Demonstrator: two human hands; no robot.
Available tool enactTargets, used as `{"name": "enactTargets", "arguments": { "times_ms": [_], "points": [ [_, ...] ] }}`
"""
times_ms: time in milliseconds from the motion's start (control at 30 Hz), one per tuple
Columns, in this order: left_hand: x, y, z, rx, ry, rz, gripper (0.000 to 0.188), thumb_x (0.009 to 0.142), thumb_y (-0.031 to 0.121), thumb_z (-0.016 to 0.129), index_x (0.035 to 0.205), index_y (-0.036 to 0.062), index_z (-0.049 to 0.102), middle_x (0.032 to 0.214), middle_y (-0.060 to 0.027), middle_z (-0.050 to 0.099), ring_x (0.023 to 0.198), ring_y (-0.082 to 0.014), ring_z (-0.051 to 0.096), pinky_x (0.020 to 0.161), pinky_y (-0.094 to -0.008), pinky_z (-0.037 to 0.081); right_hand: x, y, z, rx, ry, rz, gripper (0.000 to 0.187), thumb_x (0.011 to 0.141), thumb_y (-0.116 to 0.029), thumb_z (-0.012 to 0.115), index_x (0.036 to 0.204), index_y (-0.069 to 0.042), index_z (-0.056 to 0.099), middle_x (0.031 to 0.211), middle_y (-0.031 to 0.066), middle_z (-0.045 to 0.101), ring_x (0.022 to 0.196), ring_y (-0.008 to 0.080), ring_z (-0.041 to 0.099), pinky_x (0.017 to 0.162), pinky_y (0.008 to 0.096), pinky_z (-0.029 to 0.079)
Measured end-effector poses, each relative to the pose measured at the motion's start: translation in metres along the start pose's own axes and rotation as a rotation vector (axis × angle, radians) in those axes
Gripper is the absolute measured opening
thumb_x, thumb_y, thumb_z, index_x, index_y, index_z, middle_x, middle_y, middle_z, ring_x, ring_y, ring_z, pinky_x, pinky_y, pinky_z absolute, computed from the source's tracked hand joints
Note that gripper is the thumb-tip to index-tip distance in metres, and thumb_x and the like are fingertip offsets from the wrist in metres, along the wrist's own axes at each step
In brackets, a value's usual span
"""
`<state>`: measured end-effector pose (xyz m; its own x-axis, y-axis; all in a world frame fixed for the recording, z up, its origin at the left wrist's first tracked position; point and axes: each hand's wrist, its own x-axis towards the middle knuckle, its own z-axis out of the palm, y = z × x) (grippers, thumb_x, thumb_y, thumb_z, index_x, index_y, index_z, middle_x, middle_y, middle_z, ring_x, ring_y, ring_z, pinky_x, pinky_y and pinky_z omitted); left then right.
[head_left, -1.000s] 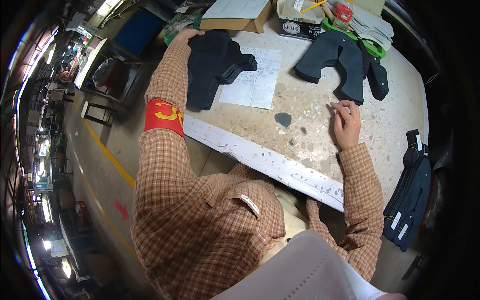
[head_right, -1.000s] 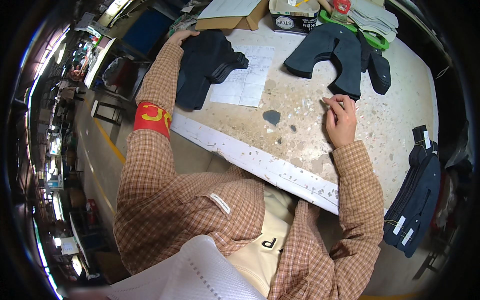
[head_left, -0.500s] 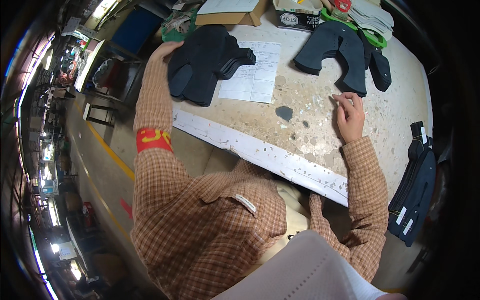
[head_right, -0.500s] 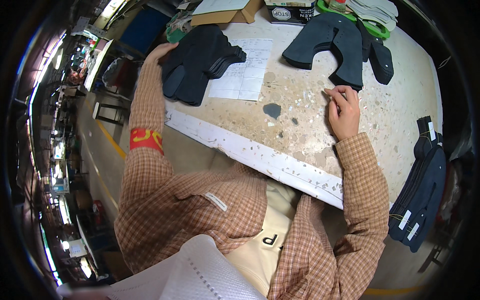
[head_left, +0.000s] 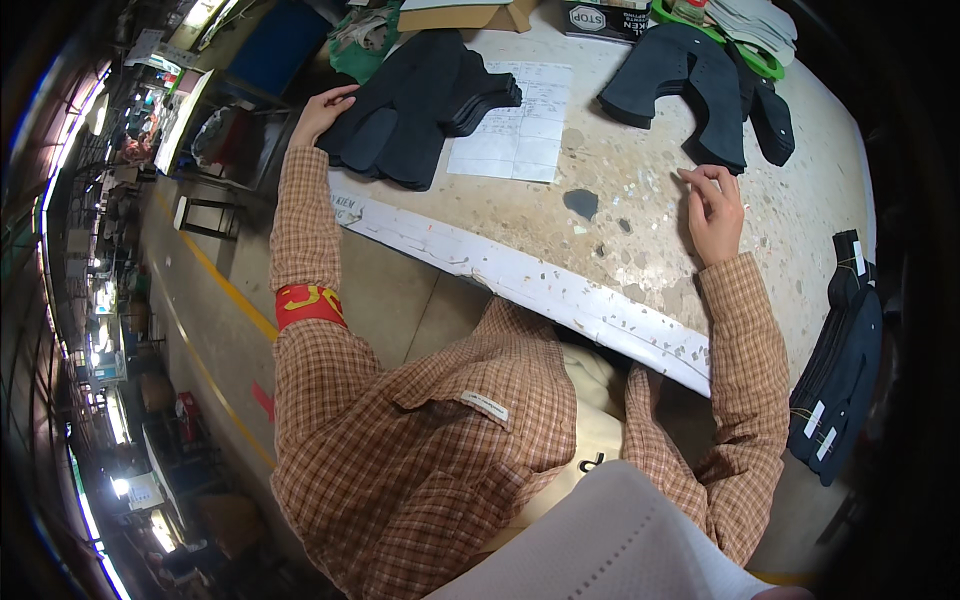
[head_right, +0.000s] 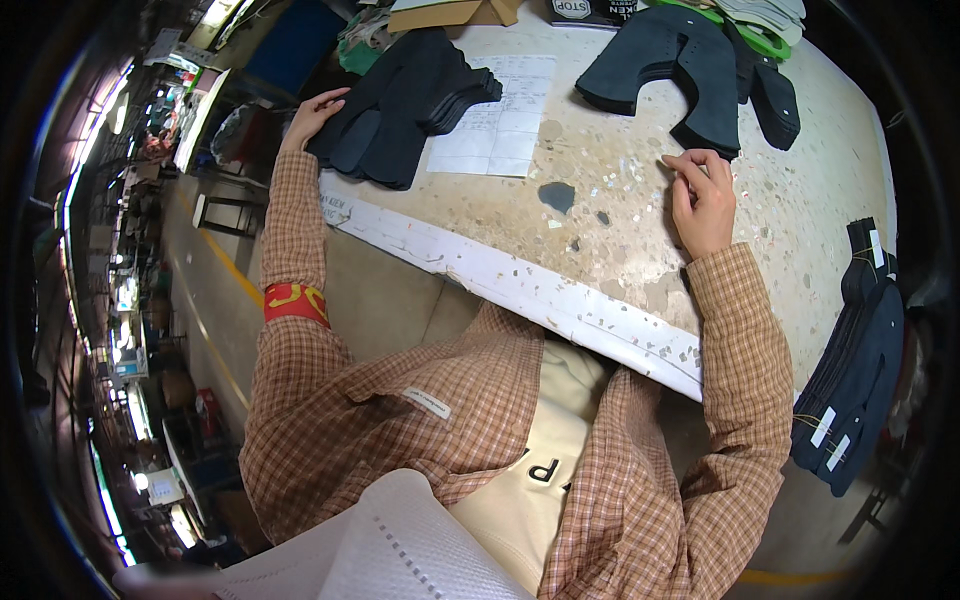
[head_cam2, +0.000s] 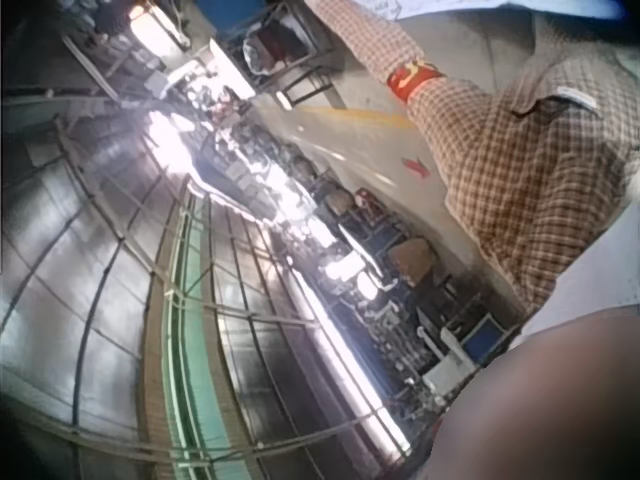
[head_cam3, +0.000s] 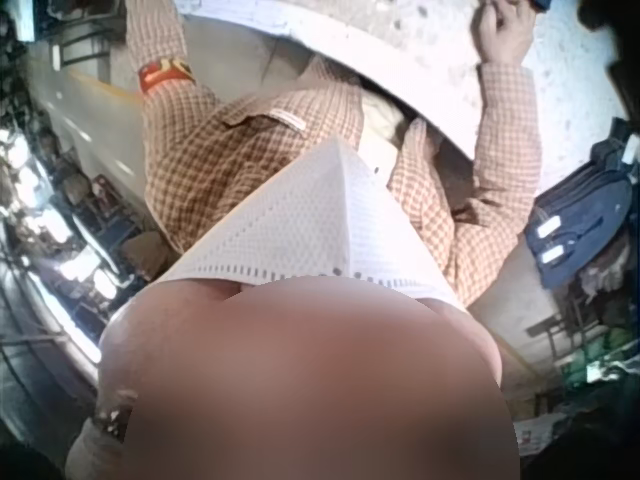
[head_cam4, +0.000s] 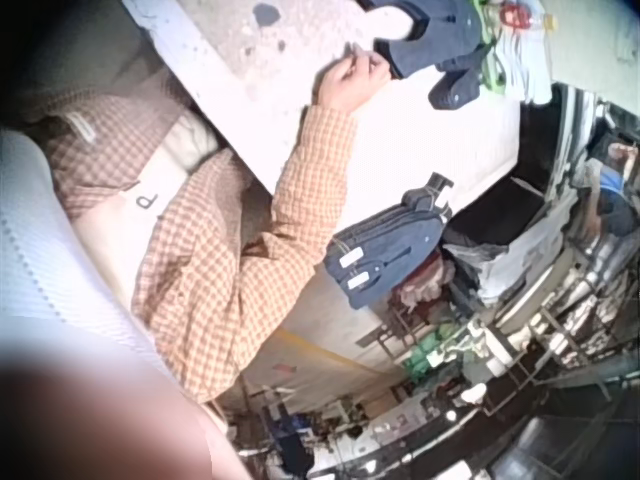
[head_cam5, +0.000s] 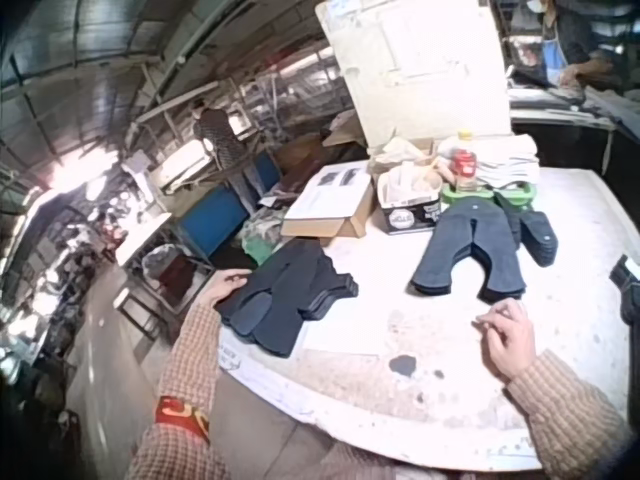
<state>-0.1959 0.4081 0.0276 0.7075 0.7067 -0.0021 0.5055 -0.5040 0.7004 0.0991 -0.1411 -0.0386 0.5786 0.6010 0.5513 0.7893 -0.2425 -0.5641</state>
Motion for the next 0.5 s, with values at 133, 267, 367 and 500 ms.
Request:
{"name": "enactTargets", "arguments": {
  "times_ms": [133,267,367,500],
  "points": [
    [-0.007,0.005,0.002,0.122,0.004,0.029,0.032,0.085,0.02,0.072,0.116,0.0165,0.069,0.072,0.0037,0.058,0.07,-0.0072,0.052,0.07,-0.022,0.045,-0.001,0.001,0.0,-0.006,0.007,0.005,0.021,0.08,0.003,0.059,0.095,-0.003,0.072,0.095,0.0092,0.06,0.089,0.0238,0.057,0.077,0.0317,0.049],
    [-0.024,0.003,0.002,0.528,0.23,0.147,0.035,0.084,0.033,0.071,0.114,0.0161,0.069,0.08,-0.0054,0.068,0.072,-0.0156,0.062,0.074,-0.0284,0.05,-0.002,0.002,0.0,-0.004,-0.009,-0.007,0.021,0.08,0.003,0.059,0.096,-0.003,0.072,0.095,0.009,0.06,0.09,0.0234,0.057,0.076,0.0308,0.049],
    [-0.04,-0.002,-0.005,0.485,0.27,-0.004,0.038,0.083,0.038,0.071,0.113,0.0161,0.069,0.084,-0.0099,0.069,0.077,-0.0203,0.065,0.077,-0.0314,0.052,-0.002,0.002,0.0,0.023,-0.019,0.014,0.022,0.08,0.003,0.058,0.096,-0.004,0.072,0.095,0.0088,0.06,0.089,0.0233,0.057,0.076,0.0306,0.049],
    [-0.061,-0.01,-0.012,0.237,0.187,-0.041,0.044,0.082,0.046,0.069,0.112,0.0135,0.069,0.084,-0.01,0.069,0.084,-0.0195,0.066,0.082,-0.0319,0.051,-0.002,0.002,0.0,0.002,-0.033,-0.041,0.023,0.079,0.004,0.059,0.097,-0.004,0.072,0.095,0.0089,0.059,0.089,0.0233,0.057,0.077,0.0311,0.048]
  ]
}}
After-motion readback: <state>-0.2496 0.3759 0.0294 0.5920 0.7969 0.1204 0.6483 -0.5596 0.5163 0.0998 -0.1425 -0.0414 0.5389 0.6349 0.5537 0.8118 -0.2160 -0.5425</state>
